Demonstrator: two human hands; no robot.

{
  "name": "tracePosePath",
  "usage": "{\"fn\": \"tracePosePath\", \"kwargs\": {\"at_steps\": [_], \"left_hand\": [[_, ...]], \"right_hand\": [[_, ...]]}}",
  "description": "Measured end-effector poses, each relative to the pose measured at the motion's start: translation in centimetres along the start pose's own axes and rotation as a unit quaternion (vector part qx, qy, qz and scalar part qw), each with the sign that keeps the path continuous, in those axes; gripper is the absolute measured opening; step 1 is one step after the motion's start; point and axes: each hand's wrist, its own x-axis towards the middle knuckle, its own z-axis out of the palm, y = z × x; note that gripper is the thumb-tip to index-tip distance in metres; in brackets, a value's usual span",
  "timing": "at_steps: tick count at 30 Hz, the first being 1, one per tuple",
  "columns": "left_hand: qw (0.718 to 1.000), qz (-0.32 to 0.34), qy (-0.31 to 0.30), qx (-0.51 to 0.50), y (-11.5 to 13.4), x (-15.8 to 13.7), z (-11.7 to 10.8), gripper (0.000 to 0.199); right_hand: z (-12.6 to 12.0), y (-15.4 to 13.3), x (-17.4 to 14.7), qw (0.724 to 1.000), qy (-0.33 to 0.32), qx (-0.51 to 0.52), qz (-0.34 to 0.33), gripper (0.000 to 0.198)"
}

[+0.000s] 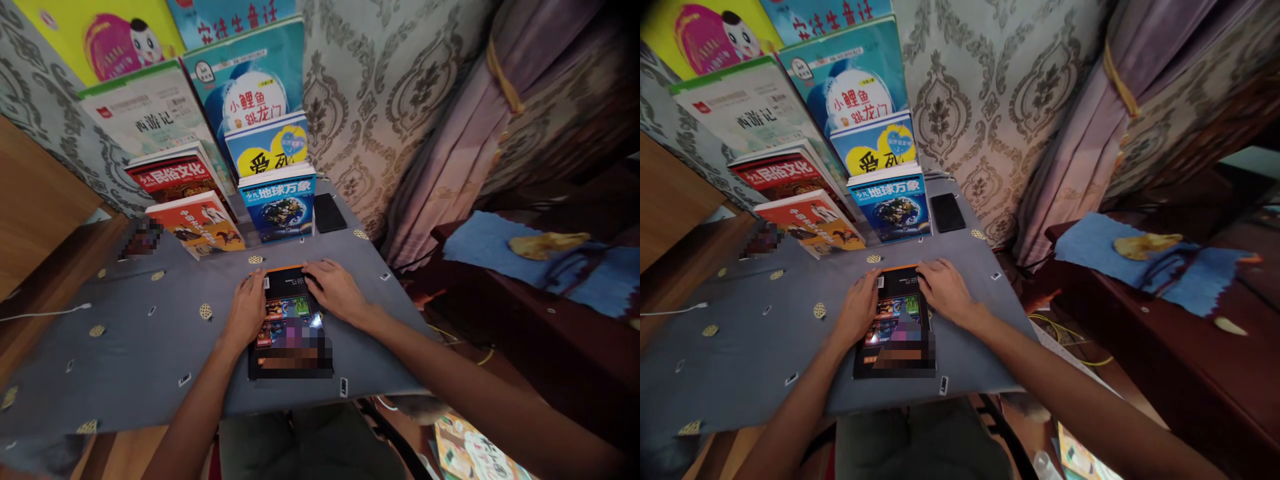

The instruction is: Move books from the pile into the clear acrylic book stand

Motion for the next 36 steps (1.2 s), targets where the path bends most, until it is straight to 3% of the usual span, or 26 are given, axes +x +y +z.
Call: {"fn": "tracePosePath", "kwargs": {"at_steps": [9,18,24,29,36], "left_hand": [[0.999,0.025,0.006,0.029,0.1,-0.1,0.0,0.042],[0.997,0.004,-0.007,0.075,1.2,0.0,-0.6,0.039],[0.996,-0.008,-0.015,0.082,1.3,-0.2,-0.7,0.04],[0.996,-0.007,-0.011,0.085,1.3,-0.2,-0.7,0.04],[0.993,0.017,-0.001,0.118,2.7,-1.0,-2.0,0.033]], "right_hand": [[-0.1,-0.2,0.6,0.999,0.007,0.016,0.035,0.025],[0.4,0.1,0.0,0.999,0.016,0.035,-0.005,0.028],[-0.7,-1.2,-4.8,0.997,0.027,0.053,-0.054,0.028],[-1.2,-2.8,-9.9,0.984,0.062,0.102,-0.132,0.028],[-1.3,-3.4,-10.9,0.982,0.069,0.114,-0.134,0.027]]}}
